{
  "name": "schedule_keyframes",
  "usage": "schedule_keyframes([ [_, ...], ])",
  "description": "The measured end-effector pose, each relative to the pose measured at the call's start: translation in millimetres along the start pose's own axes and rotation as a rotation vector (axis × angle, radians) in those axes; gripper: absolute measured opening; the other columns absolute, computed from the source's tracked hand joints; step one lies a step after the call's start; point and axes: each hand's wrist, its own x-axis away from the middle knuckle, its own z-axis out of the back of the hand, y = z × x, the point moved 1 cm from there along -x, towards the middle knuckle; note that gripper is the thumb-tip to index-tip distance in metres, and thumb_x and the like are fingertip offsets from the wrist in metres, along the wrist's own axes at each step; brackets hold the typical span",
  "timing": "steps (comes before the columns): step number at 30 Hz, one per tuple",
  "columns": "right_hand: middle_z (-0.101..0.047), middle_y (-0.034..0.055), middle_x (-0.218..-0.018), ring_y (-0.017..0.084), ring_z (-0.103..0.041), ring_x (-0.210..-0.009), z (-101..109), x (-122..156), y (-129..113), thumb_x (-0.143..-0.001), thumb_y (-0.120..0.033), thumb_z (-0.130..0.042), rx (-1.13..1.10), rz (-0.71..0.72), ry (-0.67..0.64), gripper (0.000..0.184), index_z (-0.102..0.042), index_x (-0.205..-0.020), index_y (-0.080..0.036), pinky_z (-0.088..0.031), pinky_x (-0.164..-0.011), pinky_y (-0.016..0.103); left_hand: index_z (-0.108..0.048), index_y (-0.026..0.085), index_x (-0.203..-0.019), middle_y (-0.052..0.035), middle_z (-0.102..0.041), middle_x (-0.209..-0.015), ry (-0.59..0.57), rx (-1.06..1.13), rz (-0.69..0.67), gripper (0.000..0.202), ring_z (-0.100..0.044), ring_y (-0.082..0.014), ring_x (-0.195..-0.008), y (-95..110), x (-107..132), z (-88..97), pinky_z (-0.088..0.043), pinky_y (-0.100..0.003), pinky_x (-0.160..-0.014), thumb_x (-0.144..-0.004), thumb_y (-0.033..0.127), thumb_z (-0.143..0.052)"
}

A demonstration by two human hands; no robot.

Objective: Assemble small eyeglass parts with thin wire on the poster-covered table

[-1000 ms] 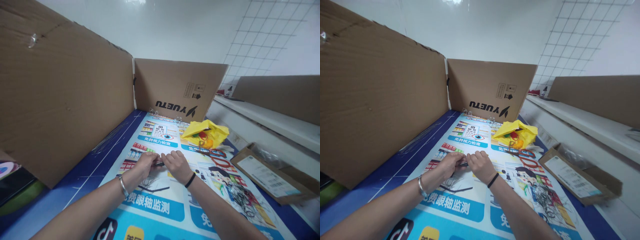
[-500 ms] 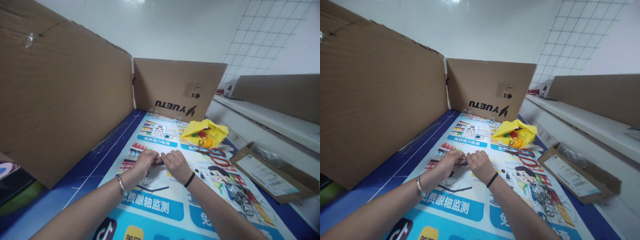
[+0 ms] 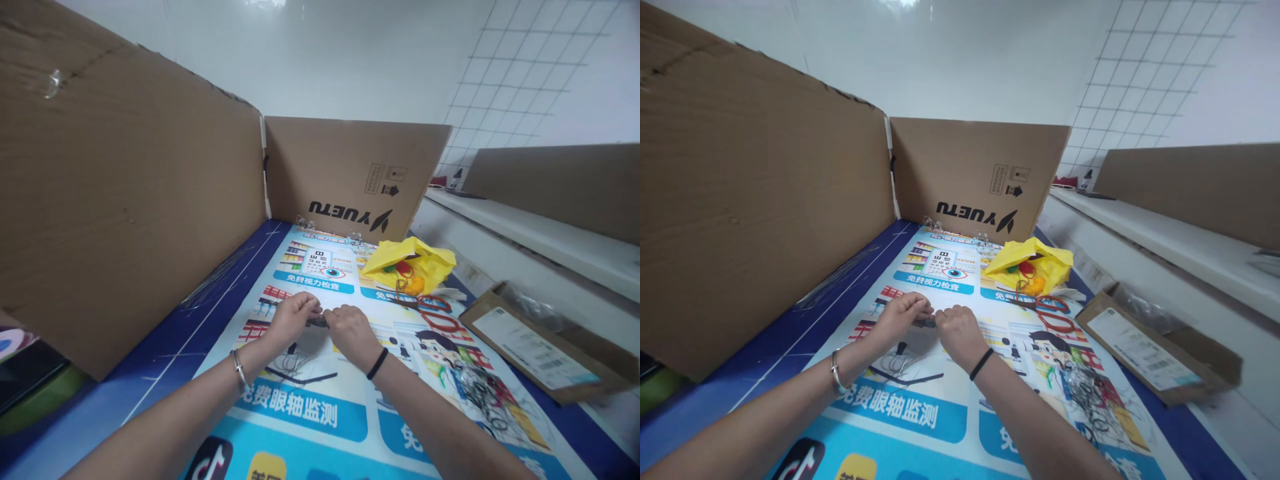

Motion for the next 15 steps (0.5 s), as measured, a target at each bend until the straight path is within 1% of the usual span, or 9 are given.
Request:
schedule_keyframes([
  [5,-0.068,0.0044,-0.076,0.018,-0.06,-0.072,4.1,-2.1,-0.5,-0.077,-0.014,-0.055,-0.086,-0.112,-0.191,0.01,-0.063,-0.078,-0.019,-0.032,-0.058,0.027,-0.064,0.018,-0.075,-0.0035,-0.065,-0.076,-0.091,-0.178,-0.16,0.018,-0.063,-0.0165,-0.073,2.5,2.3,3.9,-0.049,-0.028,-0.072,-0.081,0.029,-0.051],
  [9,-0.069,0.0038,-0.075,0.017,-0.061,-0.068,4.0,-2.3,0.3,-0.077,-0.018,-0.057,-0.107,-0.144,-0.252,0.009,-0.065,-0.078,-0.02,-0.031,-0.055,0.026,-0.066,0.02,-0.078,-0.0033,-0.066,-0.076,-0.144,-0.305,-0.249,0.02,-0.061,-0.0167,-0.074,5.7,5.6,4.9,-0.047,-0.027,-0.073,-0.083,0.029,-0.049],
  [12,-0.068,0.0039,-0.077,0.017,-0.061,-0.071,0.7,-1.3,1.0,-0.077,-0.017,-0.056,-0.108,-0.137,-0.236,0.009,-0.064,-0.079,-0.02,-0.032,-0.058,0.027,-0.066,0.02,-0.077,-0.0036,-0.066,-0.076,-0.132,-0.248,-0.213,0.018,-0.062,-0.0169,-0.074,5.7,4.0,5.7,-0.047,-0.027,-0.073,-0.081,0.03,-0.051],
  [15,-0.066,0.0048,-0.076,0.018,-0.057,-0.078,-4.4,0.5,3.1,-0.078,-0.014,-0.055,-0.094,-0.059,-0.135,0.009,-0.063,-0.078,-0.019,-0.033,-0.066,0.029,-0.062,0.017,-0.075,-0.0045,-0.066,-0.078,-0.073,-0.104,-0.087,0.017,-0.065,-0.0173,-0.073,4.2,-1.6,9.8,-0.049,-0.028,-0.07,-0.078,0.032,-0.055],
])
